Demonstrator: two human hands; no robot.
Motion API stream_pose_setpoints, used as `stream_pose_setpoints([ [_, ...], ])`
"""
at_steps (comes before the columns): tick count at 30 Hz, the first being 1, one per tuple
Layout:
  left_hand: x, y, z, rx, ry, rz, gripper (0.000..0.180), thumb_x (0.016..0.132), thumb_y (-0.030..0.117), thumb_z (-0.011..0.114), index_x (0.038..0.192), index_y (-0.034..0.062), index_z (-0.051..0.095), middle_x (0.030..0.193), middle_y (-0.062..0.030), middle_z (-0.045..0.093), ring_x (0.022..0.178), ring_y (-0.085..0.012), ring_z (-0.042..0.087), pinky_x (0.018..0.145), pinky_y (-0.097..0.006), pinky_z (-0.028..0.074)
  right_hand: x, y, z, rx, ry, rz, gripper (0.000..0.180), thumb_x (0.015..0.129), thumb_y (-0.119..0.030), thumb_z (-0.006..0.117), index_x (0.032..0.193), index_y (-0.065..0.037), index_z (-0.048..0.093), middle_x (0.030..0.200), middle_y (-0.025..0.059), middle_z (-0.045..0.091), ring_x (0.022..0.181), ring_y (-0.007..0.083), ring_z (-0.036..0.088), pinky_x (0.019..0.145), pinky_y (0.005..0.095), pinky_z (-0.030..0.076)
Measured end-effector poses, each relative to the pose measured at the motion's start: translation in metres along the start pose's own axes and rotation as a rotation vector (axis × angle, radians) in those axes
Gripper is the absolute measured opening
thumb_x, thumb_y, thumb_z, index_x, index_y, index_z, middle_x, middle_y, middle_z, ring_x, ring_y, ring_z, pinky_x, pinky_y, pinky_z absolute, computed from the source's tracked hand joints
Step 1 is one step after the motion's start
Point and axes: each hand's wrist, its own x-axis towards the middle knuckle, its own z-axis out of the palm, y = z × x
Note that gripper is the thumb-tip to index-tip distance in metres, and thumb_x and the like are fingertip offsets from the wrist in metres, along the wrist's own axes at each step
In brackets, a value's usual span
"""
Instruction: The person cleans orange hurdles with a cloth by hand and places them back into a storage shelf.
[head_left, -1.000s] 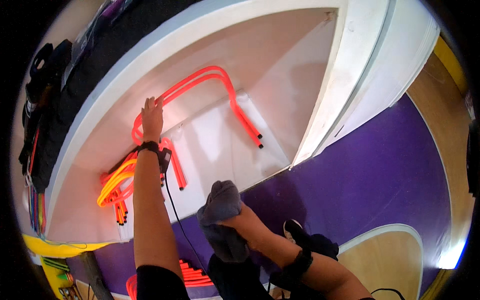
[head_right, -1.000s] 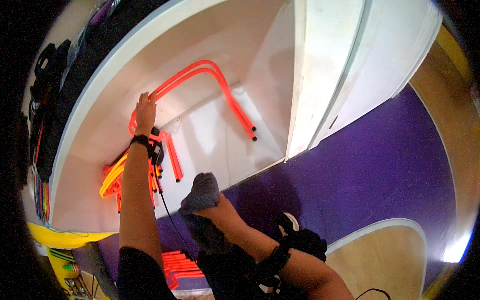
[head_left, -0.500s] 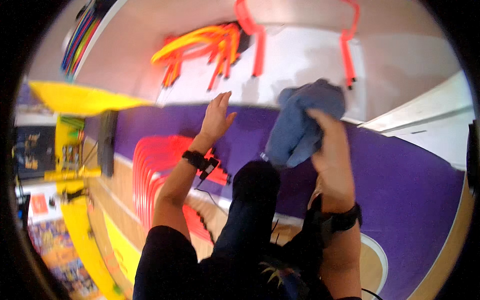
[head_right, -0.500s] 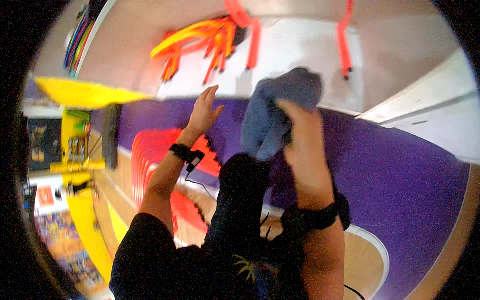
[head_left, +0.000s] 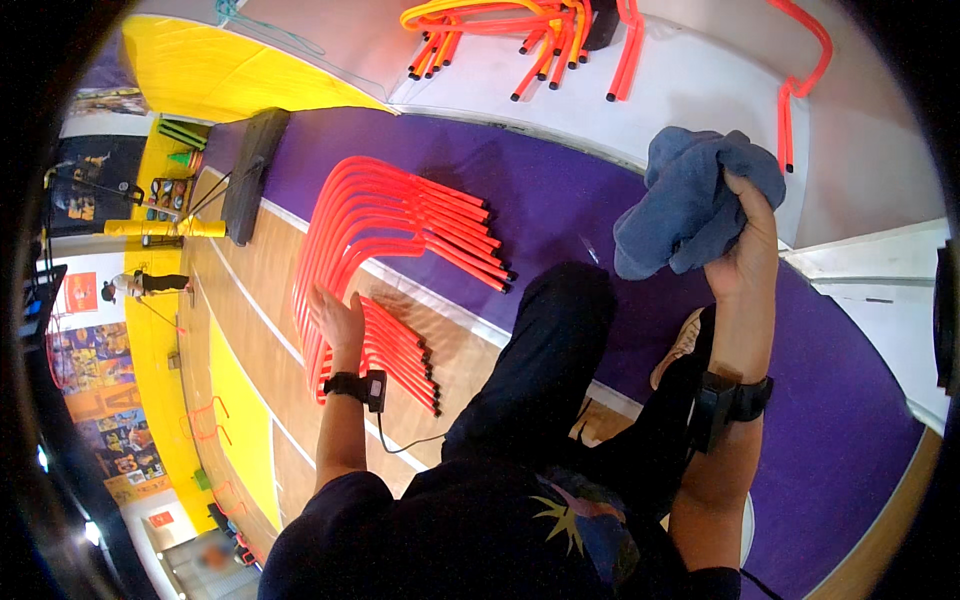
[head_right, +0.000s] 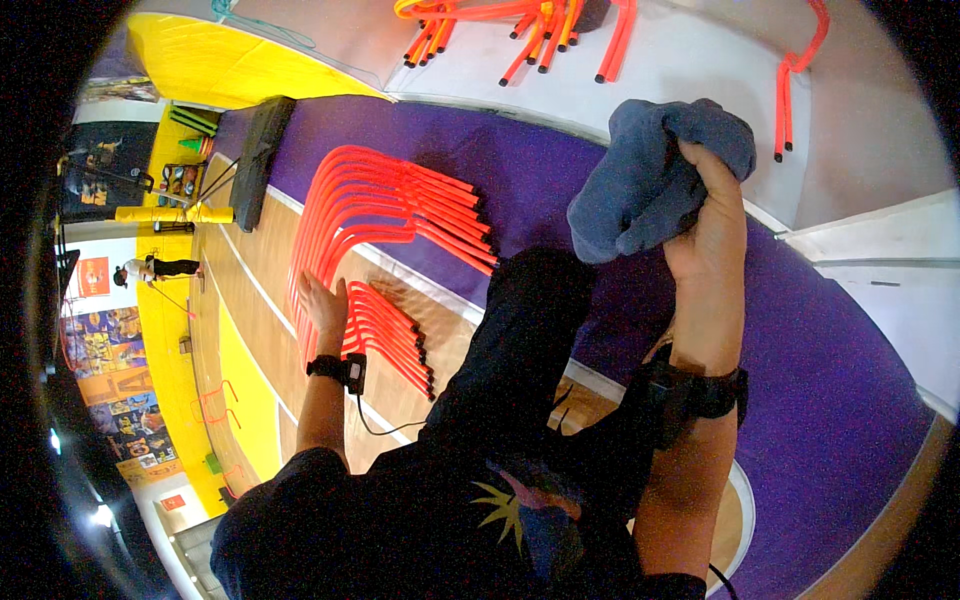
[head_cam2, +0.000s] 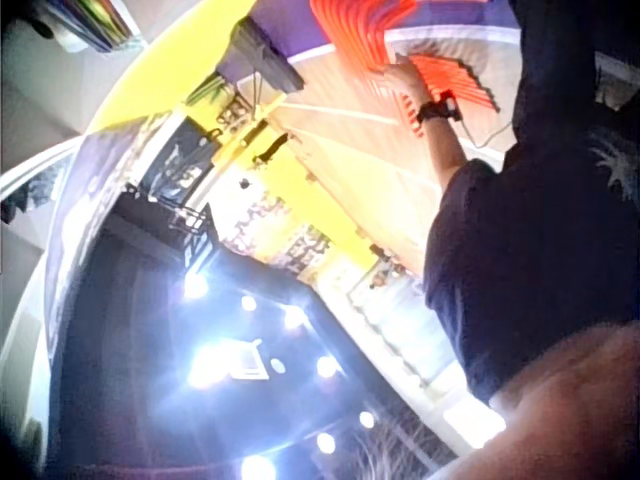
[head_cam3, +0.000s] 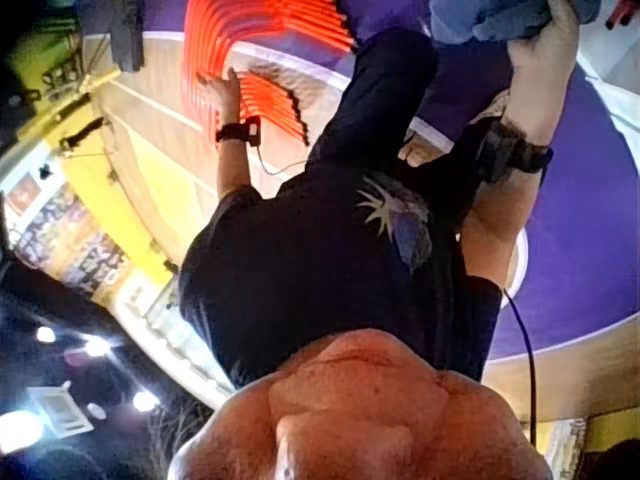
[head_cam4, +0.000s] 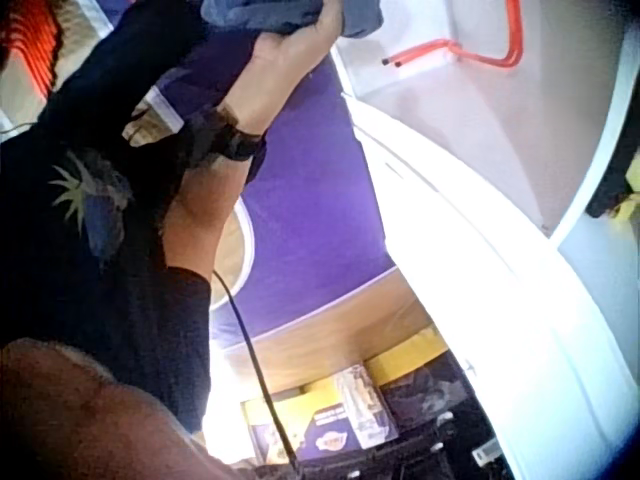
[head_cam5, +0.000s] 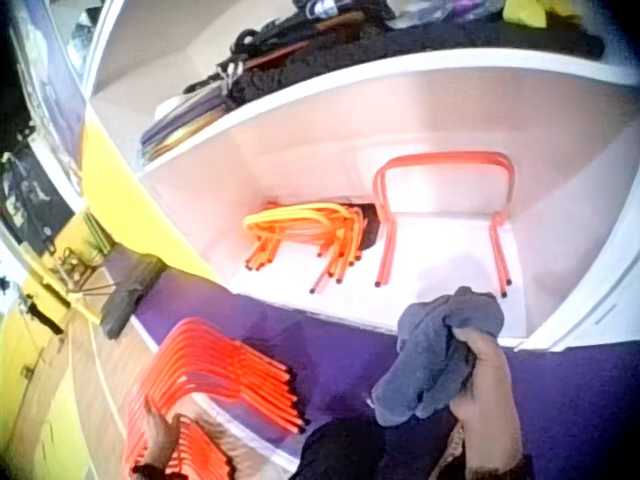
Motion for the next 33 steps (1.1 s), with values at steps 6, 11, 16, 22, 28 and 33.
stream_pose_setpoints([
  [6, -0.035, -0.017, 0.022, 0.055, -0.264, -0.149, 0.088, 0.080, 0.033, 0.065, 0.141, -0.0067, 0.017, 0.146, -0.0302, 0.020, 0.138, -0.0423, 0.017, 0.109, -0.051, 0.024, -0.013, 0.014, 0.005, -0.032, 0.016, 0.034, 0.028, 0.079, -0.010, 0.067, 0.106, -0.006, 0.062, 0.104, 0.0068, 0.064, 0.098, 0.0223, 0.061, 0.091, 0.0379, 0.048],
  [11, -0.049, -0.024, 0.022, -0.009, -0.213, -0.044, 0.085, 0.078, 0.031, 0.069, 0.139, -0.0061, 0.022, 0.143, -0.0290, 0.025, 0.135, -0.0418, 0.023, 0.109, -0.050, 0.026, -0.027, 0.024, 0.011, -0.054, 0.010, 0.014, 0.027, 0.079, -0.010, 0.067, 0.105, -0.007, 0.062, 0.103, 0.0068, 0.064, 0.097, 0.0223, 0.061, 0.091, 0.0372, 0.048],
  [16, -0.042, -0.029, -0.008, -0.199, -0.169, 0.058, 0.042, 0.080, 0.035, 0.068, 0.102, 0.0014, 0.057, 0.104, -0.0230, 0.060, 0.094, -0.0378, 0.059, 0.075, -0.046, 0.049, -0.045, 0.045, 0.011, -0.104, -0.054, 0.015, 0.035, 0.080, -0.012, 0.066, 0.113, -0.006, 0.057, 0.110, 0.0083, 0.061, 0.104, 0.0226, 0.058, 0.095, 0.0374, 0.045],
  [22, -0.064, -0.047, -0.041, -0.466, -0.292, 0.176, 0.046, 0.085, 0.044, 0.063, 0.072, -0.0003, 0.055, 0.063, -0.0226, 0.057, 0.062, -0.0409, 0.059, 0.053, -0.047, 0.044, -0.082, 0.106, 0.034, -0.089, -0.116, 0.341, 0.023, 0.084, -0.014, 0.060, 0.104, -0.003, 0.059, 0.103, 0.0121, 0.064, 0.093, 0.0256, 0.063, 0.087, 0.0401, 0.051],
  [28, -0.132, -0.045, -0.092, -0.675, -0.215, -0.062, 0.043, 0.085, 0.037, 0.066, 0.071, -0.0019, 0.053, 0.059, -0.0218, 0.053, 0.056, -0.0370, 0.058, 0.049, -0.041, 0.042, -0.163, 0.217, 0.062, 0.056, -0.269, 0.793, 0.021, 0.089, -0.024, 0.054, 0.100, -0.007, 0.062, 0.096, 0.0101, 0.066, 0.087, 0.0235, 0.064, 0.084, 0.0419, 0.051],
  [33, -0.186, -0.045, -0.127, -1.138, -0.364, 0.012, 0.019, 0.088, 0.014, 0.060, 0.085, -0.0043, 0.060, 0.070, -0.0034, 0.057, 0.069, -0.0094, 0.050, 0.062, -0.029, 0.043, -0.195, 0.274, 0.089, 0.054, -0.279, 0.808, 0.023, 0.090, -0.029, 0.054, 0.094, -0.007, 0.063, 0.087, 0.0094, 0.067, 0.079, 0.0234, 0.064, 0.077, 0.0414, 0.052],
])
